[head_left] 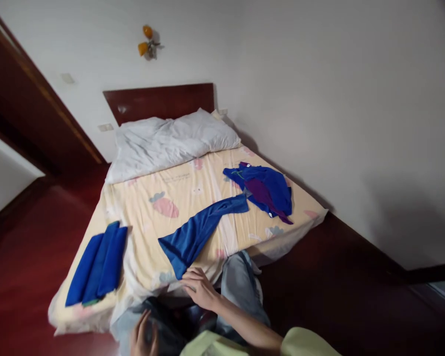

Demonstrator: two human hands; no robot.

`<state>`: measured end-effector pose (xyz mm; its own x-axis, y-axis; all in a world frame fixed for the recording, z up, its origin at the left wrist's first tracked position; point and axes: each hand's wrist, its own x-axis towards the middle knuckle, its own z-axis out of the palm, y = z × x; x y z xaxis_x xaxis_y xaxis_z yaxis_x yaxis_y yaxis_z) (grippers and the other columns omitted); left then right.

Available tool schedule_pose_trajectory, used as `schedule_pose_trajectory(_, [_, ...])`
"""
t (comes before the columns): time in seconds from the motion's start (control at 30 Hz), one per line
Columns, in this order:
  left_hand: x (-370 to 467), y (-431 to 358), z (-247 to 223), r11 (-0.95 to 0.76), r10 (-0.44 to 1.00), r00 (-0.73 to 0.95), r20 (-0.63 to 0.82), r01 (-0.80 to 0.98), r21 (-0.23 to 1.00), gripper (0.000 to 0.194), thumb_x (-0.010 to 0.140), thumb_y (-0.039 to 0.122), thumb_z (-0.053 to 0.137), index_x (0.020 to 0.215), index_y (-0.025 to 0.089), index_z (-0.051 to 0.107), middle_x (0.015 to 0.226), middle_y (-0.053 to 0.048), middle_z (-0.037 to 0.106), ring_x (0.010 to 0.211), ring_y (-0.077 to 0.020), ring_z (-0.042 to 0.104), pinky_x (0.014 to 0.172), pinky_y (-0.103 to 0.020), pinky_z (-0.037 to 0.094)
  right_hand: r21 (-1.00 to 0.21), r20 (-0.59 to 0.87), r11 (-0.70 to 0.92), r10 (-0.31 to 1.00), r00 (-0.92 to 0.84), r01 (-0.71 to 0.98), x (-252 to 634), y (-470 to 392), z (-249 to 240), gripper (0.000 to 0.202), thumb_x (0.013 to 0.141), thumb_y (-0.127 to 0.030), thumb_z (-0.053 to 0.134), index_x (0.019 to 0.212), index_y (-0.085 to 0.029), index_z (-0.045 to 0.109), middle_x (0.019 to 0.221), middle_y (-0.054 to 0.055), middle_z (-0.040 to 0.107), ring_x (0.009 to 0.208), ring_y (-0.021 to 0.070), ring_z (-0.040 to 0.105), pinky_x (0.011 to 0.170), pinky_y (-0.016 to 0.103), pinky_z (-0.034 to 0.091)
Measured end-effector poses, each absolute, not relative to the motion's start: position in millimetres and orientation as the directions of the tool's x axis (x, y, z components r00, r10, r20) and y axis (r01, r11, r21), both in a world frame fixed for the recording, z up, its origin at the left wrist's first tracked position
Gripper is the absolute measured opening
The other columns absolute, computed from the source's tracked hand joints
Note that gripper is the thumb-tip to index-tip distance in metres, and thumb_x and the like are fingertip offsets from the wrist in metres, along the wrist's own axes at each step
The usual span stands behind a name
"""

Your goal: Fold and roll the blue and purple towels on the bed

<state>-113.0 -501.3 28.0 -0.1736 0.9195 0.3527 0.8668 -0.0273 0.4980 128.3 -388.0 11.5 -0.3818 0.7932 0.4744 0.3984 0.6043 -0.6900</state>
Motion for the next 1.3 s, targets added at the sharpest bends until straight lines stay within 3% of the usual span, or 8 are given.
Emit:
schedule_pose_trajectory(0.1, [-76.6,-501.9,25.6,-0.166,0.883,-0.135,0.449,0.805,0.570,0.041,0.100,0.035,0.058,0.139,0.023,0.060,0.138,-0.013,0.065,0.126,-0.0320,0.066,0.107,-0.052,0.059,-0.655,0.495,0.661,0.742,-0.453,0.367,120.9,-419.1,27.8,0.027,0.100,-0.017,0.065,0.123,-0.025,0.076,0.112,0.006,0.079,0.115,0.0226,0.068,0.103,0.043,0.052])
schedule_pose_trajectory(0.27, [-55.3,-491.1,55.5,-0.365,0.843,0.055,0.534,0.789,0.495,0.044,0.100,0.014,0.051,0.142,0.021,0.060,0.151,-0.015,0.057,0.142,-0.0276,0.056,0.114,-0.046,0.054,-0.610,0.508,0.740,0.640,-0.577,0.284,110.7,-448.0,47.5,0.029,0.101,-0.009,0.055,0.114,-0.024,0.077,0.107,0.006,0.079,0.109,0.0191,0.070,0.106,0.042,0.050])
schedule_pose_trajectory(0.37, [-65.1,-495.6,64.6,-0.466,0.839,0.204,0.504,0.746,0.475,0.042,0.100,0.009,0.044,0.135,0.019,0.065,0.141,-0.012,0.065,0.141,-0.0251,0.057,0.120,-0.048,0.049,-0.583,0.521,0.784,0.563,-0.642,0.214,108.7,-454.9,55.5,0.032,0.104,-0.009,0.051,0.111,-0.026,0.077,0.100,0.003,0.079,0.098,0.0169,0.070,0.104,0.042,0.050])
schedule_pose_trajectory(0.43, [-75.2,-503.2,66.0,-0.474,0.851,0.242,0.466,0.736,0.484,0.036,0.101,0.010,0.045,0.127,0.018,0.069,0.127,-0.011,0.071,0.128,-0.0229,0.065,0.116,-0.044,0.051,-0.584,0.534,0.794,0.530,-0.659,0.166,108.5,-457.0,58.3,0.032,0.105,-0.011,0.050,0.109,-0.027,0.078,0.099,0.002,0.079,0.097,0.0159,0.069,0.102,0.040,0.051])
schedule_pose_trajectory(0.63, [-96.5,-528.1,76.7,-0.420,0.867,0.156,0.474,0.741,0.524,0.020,0.103,0.015,0.053,0.107,0.018,0.072,0.096,-0.006,0.071,0.087,-0.0149,0.068,0.081,-0.025,0.056,-0.654,0.569,0.741,0.614,-0.546,0.152,113.6,-455.8,53.9,0.027,0.105,-0.013,0.051,0.114,-0.021,0.076,0.104,0.007,0.079,0.101,0.0163,0.071,0.093,0.033,0.057])
schedule_pose_trajectory(0.93, [-104.3,-555.6,104.9,-0.452,0.829,0.089,0.552,0.689,0.567,0.024,0.102,0.009,0.054,0.109,0.019,0.074,0.091,-0.004,0.070,0.083,-0.0136,0.067,0.077,-0.026,0.054,-0.691,0.464,0.700,0.619,-0.634,0.177,145.8,-431.5,68.7,0.027,0.095,-0.008,0.057,0.107,-0.022,0.076,0.101,0.006,0.079,0.096,0.0179,0.071,0.093,0.035,0.059])
schedule_pose_trajectory(1.1, [-122.2,-565.9,117.0,-0.482,0.763,0.046,0.645,0.706,0.519,0.027,0.098,0.006,0.062,0.115,0.022,0.076,0.088,-0.004,0.071,0.081,-0.0145,0.069,0.075,-0.028,0.056,-0.706,0.429,0.674,0.653,-0.624,0.219,175.0,-408.9,74.7,0.044,0.085,0.000,0.051,0.112,-0.023,0.077,0.105,0.004,0.078,0.101,0.0187,0.072,0.098,0.036,0.059])
schedule_pose_trajectory(1.3, [-125.6,-570.9,151.4,-0.509,0.668,-0.023,0.744,0.715,0.479,0.035,0.093,0.001,0.067,0.119,0.023,0.077,0.086,-0.005,0.073,0.078,-0.0159,0.071,0.071,-0.030,0.058,-0.628,0.475,0.695,0.699,-0.535,0.350,204.8,-386.7,67.1,0.057,0.073,0.004,0.044,0.112,-0.022,0.077,0.105,0.006,0.078,0.101,0.0217,0.071,0.097,0.040,0.058])
